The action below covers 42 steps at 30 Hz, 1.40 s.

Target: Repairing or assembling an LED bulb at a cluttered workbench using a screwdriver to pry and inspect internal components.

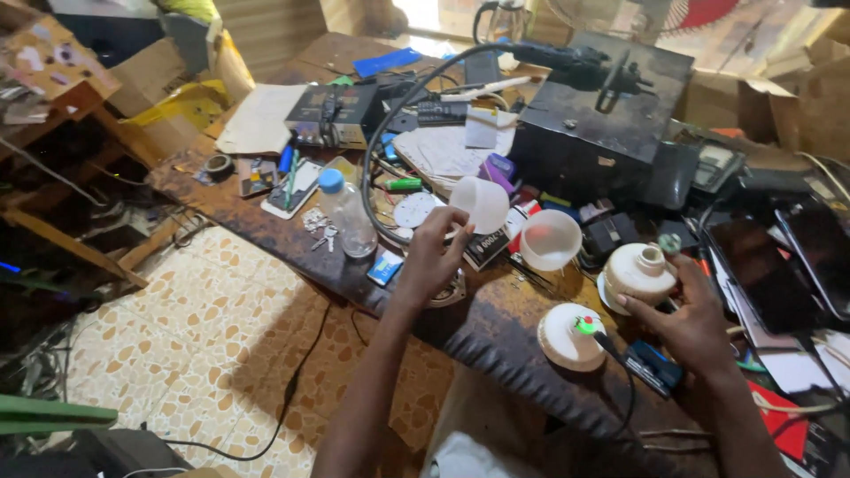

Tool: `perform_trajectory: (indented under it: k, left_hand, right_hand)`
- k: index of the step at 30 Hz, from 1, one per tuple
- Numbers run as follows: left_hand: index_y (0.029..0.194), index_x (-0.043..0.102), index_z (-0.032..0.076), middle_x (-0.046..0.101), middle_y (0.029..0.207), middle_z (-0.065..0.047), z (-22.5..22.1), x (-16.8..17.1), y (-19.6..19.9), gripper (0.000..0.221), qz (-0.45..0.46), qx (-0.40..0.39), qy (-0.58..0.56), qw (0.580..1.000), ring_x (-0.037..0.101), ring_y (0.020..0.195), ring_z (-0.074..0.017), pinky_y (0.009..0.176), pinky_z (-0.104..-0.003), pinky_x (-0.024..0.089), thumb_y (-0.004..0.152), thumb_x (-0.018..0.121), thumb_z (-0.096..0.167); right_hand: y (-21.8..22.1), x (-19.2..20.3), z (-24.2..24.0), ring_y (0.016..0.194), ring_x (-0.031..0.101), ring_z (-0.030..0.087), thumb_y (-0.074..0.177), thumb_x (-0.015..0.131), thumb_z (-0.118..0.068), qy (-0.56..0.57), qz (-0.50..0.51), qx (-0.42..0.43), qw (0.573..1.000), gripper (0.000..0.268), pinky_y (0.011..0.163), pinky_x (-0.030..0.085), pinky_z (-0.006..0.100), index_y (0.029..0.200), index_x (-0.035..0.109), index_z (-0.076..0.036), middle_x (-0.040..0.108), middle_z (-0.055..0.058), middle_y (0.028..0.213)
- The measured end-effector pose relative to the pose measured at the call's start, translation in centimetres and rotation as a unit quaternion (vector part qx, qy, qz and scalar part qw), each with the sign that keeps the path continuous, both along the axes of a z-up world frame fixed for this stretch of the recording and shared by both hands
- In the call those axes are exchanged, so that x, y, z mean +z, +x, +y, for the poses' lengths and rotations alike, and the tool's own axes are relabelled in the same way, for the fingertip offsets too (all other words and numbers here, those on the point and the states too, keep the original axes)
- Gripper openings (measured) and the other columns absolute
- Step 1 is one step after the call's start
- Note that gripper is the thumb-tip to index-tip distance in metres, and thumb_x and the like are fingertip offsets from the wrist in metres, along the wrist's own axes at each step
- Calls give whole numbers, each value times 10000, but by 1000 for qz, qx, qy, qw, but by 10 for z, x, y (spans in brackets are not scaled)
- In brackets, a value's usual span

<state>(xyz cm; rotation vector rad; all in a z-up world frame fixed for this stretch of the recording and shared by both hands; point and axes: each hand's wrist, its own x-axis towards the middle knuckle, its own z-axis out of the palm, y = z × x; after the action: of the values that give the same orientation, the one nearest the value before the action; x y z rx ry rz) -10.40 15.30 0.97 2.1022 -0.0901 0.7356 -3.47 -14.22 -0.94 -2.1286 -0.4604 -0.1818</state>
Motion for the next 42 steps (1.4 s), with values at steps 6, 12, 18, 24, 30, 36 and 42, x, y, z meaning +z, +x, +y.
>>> perform_trajectory:
  k: [6, 12, 18, 24, 30, 36, 42]
  left_hand:
    - [882, 493, 70, 515, 878, -102, -1, 1, -2, 147, -49, 2, 53, 997, 494, 874, -250, 765, -326, 369, 859, 505, 214]
    - [986, 466, 47, 487, 940, -117, -7, -3, -5, 185, -83, 65, 71, 992, 465, 897, -246, 770, -339, 368, 860, 500, 179]
    - [990, 464, 50, 484, 1005, -149, -30, 0, -20, 183, -110, 108, 102, 983, 463, 965, -273, 819, -361, 399, 823, 521, 101]
    - [1019, 484, 68, 473, 1041, -120, -53, -6, -20, 242, -51, 70, 140, 986, 440, 972, -262, 800, -368, 335, 846, 487, 237]
    - [1047, 517, 96, 494, 1017, -116, -55, -25, -10, 263, -106, 68, 178, 976, 504, 963, -299, 797, -366, 358, 822, 567, 223]
    - [1045, 534, 71, 502, 1021, -121, -68, -24, -18, 263, -177, 104, 174, 963, 508, 945, -309, 802, -378, 369, 813, 562, 192]
    - [979, 560, 75, 533, 950, -96, -78, -31, -27, 212, -215, 87, 117, 966, 538, 872, -279, 763, -355, 398, 785, 581, 158]
  right_hand:
    - [-9, 17, 9, 970, 479, 156, 610, 705, -94, 93, 81, -7, 992, 599, 781, 427, 276, 1149, 451, -43, 492, 78, 1075]
    - [-3, 21, 1, 1010, 492, 180, 705, 599, -130, 247, 168, -10, 954, 507, 794, 440, 287, 1143, 351, -66, 480, 99, 1114]
    - [10, 6, -10, 974, 457, 136, 773, 528, -250, 263, 183, -10, 947, 491, 799, 383, 254, 1194, 330, -90, 486, 82, 1081]
    - [14, 5, -14, 1027, 465, 221, 741, 512, -364, 353, 206, 23, 913, 632, 759, 446, 363, 1268, 299, -88, 435, 86, 1192]
    - [20, 3, -19, 873, 581, 133, 817, 435, -547, 443, 223, 34, 868, 461, 750, 435, 265, 1131, 454, -210, 584, -13, 1081]
    - [23, 2, -21, 1012, 550, 227, 771, 447, -569, 523, 256, 45, 812, 596, 881, 438, 376, 1233, 448, -194, 534, 27, 1199]
    - [21, 7, -23, 989, 559, 272, 760, 453, -567, 545, 295, 75, 782, 590, 844, 449, 468, 1219, 479, -198, 551, 54, 1167]
